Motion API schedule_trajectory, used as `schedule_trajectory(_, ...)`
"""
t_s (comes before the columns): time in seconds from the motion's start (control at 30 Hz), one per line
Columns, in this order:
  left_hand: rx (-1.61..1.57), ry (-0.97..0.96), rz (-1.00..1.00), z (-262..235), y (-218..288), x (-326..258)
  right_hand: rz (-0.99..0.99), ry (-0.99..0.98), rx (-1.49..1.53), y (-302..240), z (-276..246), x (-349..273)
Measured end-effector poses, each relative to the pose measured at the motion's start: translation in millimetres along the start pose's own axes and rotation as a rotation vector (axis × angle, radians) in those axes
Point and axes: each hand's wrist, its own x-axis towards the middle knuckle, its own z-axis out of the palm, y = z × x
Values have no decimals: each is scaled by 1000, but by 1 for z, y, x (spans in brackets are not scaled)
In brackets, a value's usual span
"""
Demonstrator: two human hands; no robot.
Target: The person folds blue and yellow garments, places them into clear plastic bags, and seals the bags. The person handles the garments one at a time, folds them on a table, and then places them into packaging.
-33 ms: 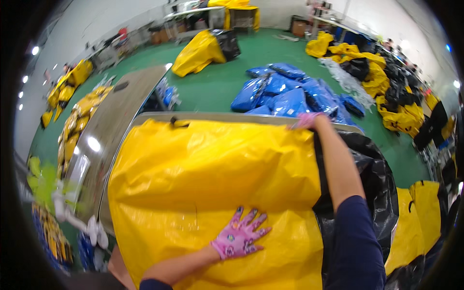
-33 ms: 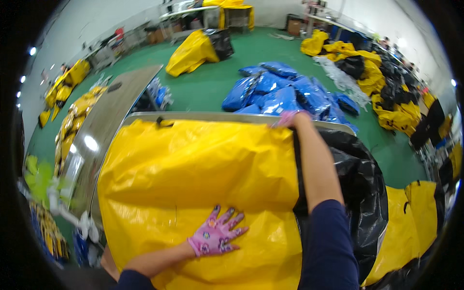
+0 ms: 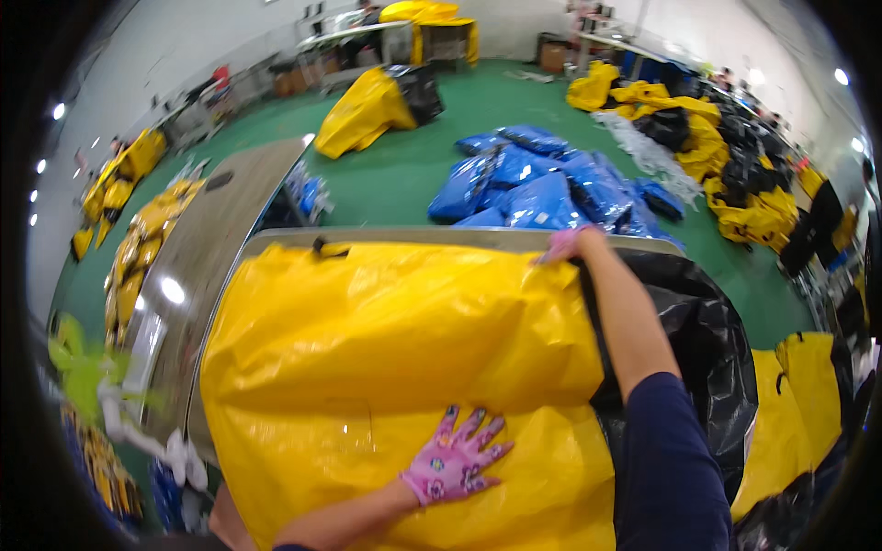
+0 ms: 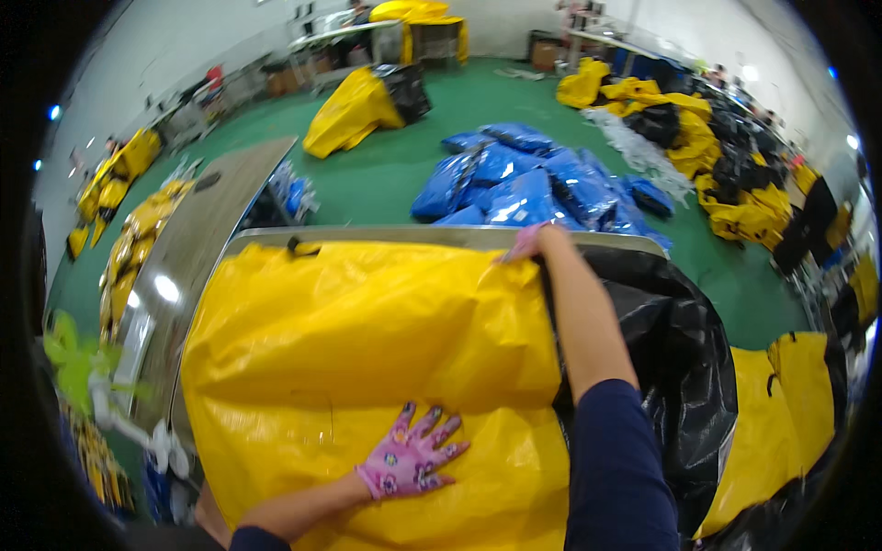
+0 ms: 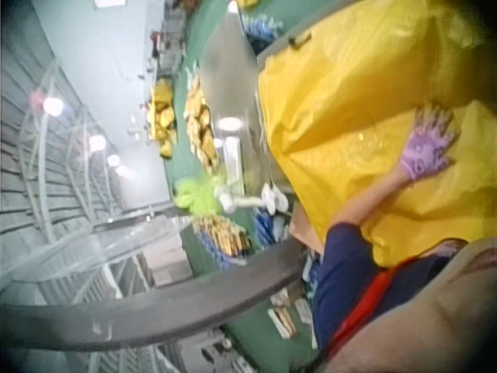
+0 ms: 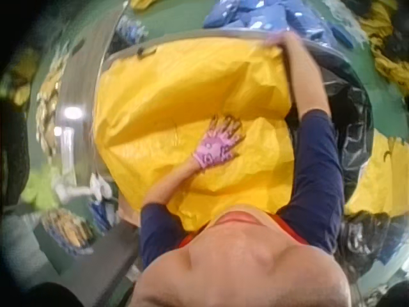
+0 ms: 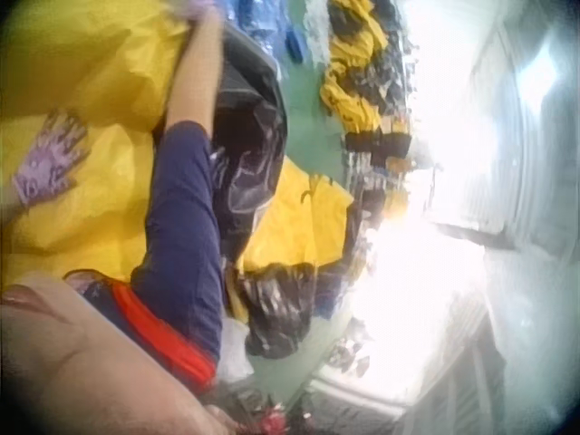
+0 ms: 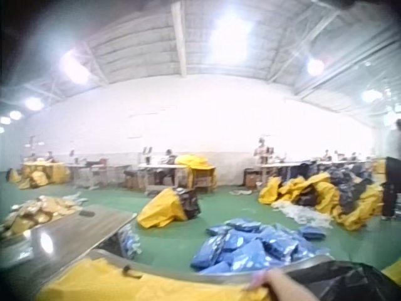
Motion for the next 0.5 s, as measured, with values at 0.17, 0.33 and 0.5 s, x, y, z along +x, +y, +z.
schedule_trajectory(0.17, 56, -74, 87, -16, 7, 17, -128, 1047, -100, 5, -2, -26)
schedule_trajectory(0.33, -7, 256, 67, -28, -35, 48, -395, 1252, -361, -59, 26, -253)
schedule_trajectory(0.5, -19, 222, 16, -44, -24, 53, -723, 947, -187, -54, 268, -385)
